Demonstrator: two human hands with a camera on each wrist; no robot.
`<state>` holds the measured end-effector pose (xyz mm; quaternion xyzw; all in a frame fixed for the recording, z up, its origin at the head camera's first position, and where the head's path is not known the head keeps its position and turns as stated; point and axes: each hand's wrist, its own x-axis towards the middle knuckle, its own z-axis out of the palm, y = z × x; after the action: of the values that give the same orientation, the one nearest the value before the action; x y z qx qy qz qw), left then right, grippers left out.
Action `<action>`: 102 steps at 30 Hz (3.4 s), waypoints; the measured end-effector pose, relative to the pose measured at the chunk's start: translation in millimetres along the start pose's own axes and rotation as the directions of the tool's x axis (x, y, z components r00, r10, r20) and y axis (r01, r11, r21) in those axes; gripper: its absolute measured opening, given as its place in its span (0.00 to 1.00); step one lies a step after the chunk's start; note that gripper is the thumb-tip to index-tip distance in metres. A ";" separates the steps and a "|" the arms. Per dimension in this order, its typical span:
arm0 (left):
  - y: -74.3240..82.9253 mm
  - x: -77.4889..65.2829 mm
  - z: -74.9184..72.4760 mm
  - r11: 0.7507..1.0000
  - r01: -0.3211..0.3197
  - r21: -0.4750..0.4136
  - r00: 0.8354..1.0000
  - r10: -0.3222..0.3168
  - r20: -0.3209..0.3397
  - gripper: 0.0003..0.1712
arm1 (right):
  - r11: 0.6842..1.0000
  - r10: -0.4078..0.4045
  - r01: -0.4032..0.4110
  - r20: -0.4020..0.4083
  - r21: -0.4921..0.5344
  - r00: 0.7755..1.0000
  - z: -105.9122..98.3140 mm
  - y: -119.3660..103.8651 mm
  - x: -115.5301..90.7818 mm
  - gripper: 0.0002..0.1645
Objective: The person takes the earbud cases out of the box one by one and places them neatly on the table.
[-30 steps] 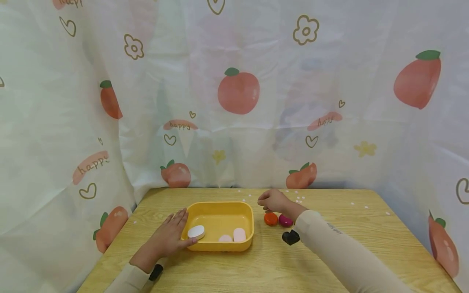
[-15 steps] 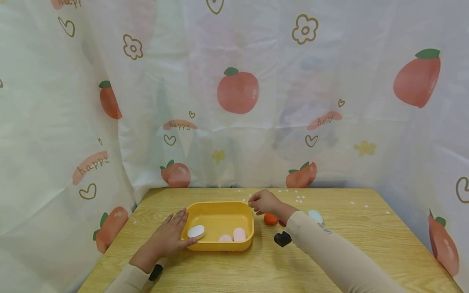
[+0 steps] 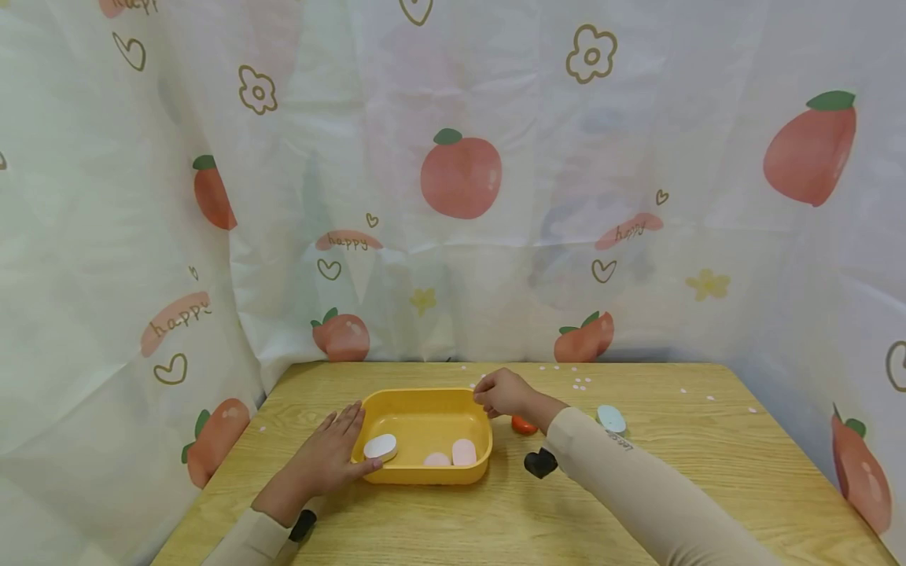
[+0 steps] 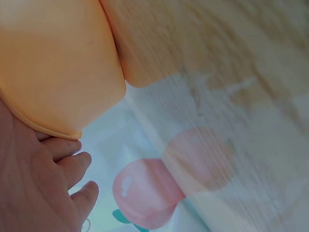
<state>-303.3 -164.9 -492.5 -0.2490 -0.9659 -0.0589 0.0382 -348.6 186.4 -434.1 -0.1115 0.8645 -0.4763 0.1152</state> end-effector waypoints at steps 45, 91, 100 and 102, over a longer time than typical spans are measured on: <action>-1.3 -0.2 2.0 1.000 0.012 -0.024 1.000 -0.012 0.005 0.61 | 0.994 0.045 -0.028 0.172 -0.102 0.984 52.2 -25.2 3.3 0.15; -2.6 1.8 4.0 1.000 0.013 -0.012 1.000 -0.012 0.003 0.61 | 0.959 0.115 -0.038 0.264 -0.281 0.958 70.1 -17.9 5.4 0.12; -2.2 2.2 3.4 1.000 0.019 -0.003 1.000 -0.019 0.023 0.61 | 0.956 0.143 -0.060 0.277 -0.287 0.950 69.2 -22.7 1.7 0.10; -1.6 2.0 2.3 1.000 0.022 -0.002 0.999 -0.022 0.026 0.62 | 0.954 0.147 -0.062 0.277 -0.295 0.950 69.0 -23.2 1.9 0.10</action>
<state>-305.9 -165.1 -494.7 -0.2392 -0.9690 -0.0572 0.0248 -327.4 118.7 -450.4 -0.1503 0.9013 -0.3191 0.2513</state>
